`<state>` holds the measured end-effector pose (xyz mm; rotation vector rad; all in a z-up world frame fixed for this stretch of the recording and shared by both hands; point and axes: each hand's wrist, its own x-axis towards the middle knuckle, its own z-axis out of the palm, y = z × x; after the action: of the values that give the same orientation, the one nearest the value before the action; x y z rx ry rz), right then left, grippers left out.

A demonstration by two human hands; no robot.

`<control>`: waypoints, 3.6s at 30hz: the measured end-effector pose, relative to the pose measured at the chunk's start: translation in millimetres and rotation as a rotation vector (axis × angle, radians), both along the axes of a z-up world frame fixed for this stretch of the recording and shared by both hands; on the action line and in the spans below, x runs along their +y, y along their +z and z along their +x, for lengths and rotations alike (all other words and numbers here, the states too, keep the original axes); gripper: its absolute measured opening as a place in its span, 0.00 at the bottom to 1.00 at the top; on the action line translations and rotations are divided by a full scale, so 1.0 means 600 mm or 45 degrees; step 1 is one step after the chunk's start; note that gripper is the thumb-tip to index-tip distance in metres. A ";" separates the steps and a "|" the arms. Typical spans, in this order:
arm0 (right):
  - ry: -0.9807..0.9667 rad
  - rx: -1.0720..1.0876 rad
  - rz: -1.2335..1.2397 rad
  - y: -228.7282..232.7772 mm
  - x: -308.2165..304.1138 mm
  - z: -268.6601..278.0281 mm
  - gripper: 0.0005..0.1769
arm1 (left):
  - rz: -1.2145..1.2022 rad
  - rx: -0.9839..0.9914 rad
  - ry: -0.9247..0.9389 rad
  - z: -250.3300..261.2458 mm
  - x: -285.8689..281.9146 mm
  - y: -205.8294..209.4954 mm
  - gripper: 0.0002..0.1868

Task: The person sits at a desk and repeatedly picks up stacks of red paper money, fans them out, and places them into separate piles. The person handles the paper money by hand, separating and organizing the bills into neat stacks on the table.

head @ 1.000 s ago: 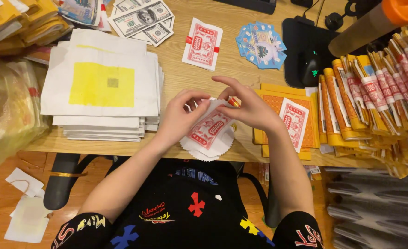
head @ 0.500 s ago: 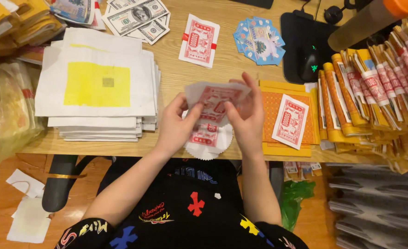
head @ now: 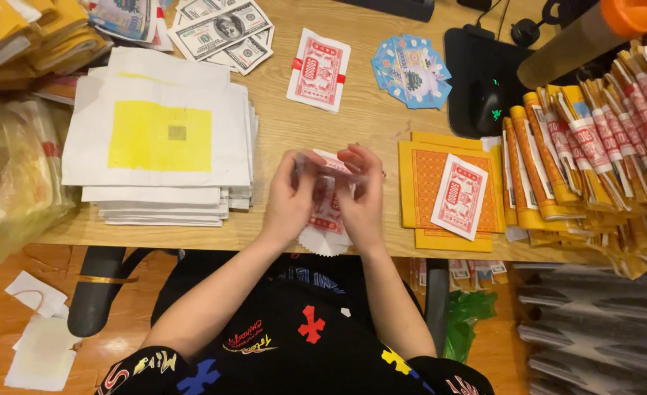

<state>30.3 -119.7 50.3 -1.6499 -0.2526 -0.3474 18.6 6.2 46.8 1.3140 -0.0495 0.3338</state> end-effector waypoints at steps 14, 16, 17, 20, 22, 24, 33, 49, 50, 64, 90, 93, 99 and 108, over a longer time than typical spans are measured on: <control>-0.011 0.492 0.279 0.007 -0.057 0.306 0.15 | 0.510 -0.259 0.021 -0.005 -0.002 -0.017 0.12; -0.029 0.485 0.065 -0.026 -0.053 0.354 0.11 | 0.633 -0.398 -0.027 -0.005 -0.007 -0.017 0.12; -0.025 0.477 0.069 -0.028 -0.049 0.365 0.11 | 0.639 -0.406 -0.022 -0.004 -0.008 -0.020 0.12; -0.017 0.559 -0.126 -0.040 -0.034 0.393 0.18 | 0.672 -0.346 -0.031 -0.003 -0.007 -0.028 0.12; 0.005 0.546 -0.193 -0.052 -0.028 0.409 0.23 | 0.669 -0.327 -0.029 -0.001 -0.006 -0.028 0.14; -0.013 0.535 -0.269 -0.069 -0.035 0.428 0.24 | 0.673 -0.326 -0.036 -0.001 -0.009 -0.028 0.14; -0.082 0.099 -1.299 0.035 -0.015 0.345 0.29 | 0.689 -0.375 -0.122 -0.009 -0.003 -0.013 0.12; 0.767 -0.255 -1.128 0.086 -0.055 0.186 0.20 | 1.654 -0.759 0.054 -0.040 -0.021 -0.097 0.07; 0.768 -0.250 -1.131 0.072 -0.059 0.174 0.20 | 1.649 -0.756 0.051 -0.042 -0.018 -0.095 0.07; 0.780 -0.200 -1.517 0.032 -0.028 0.153 0.32 | 1.601 -0.729 -0.003 -0.047 -0.006 -0.076 0.04; 0.963 -0.029 -1.388 0.088 -0.022 0.152 0.09 | 1.604 -0.724 0.001 -0.048 -0.007 -0.076 0.03; 0.994 0.162 -1.373 0.120 -0.027 0.144 0.23 | 1.580 -0.713 -0.018 -0.049 -0.006 -0.072 0.03; 1.032 0.276 -1.245 0.123 -0.056 0.142 0.33 | 1.157 -0.535 -0.014 -0.040 0.001 -0.051 0.06; 1.042 0.220 -1.153 0.175 -0.061 0.109 0.31 | 0.277 0.081 -0.126 0.006 0.067 0.035 0.08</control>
<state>95.5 -156.4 155.4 -2.2441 -1.0179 0.6220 22.1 46.4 68.0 1.5310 -0.0990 0.2057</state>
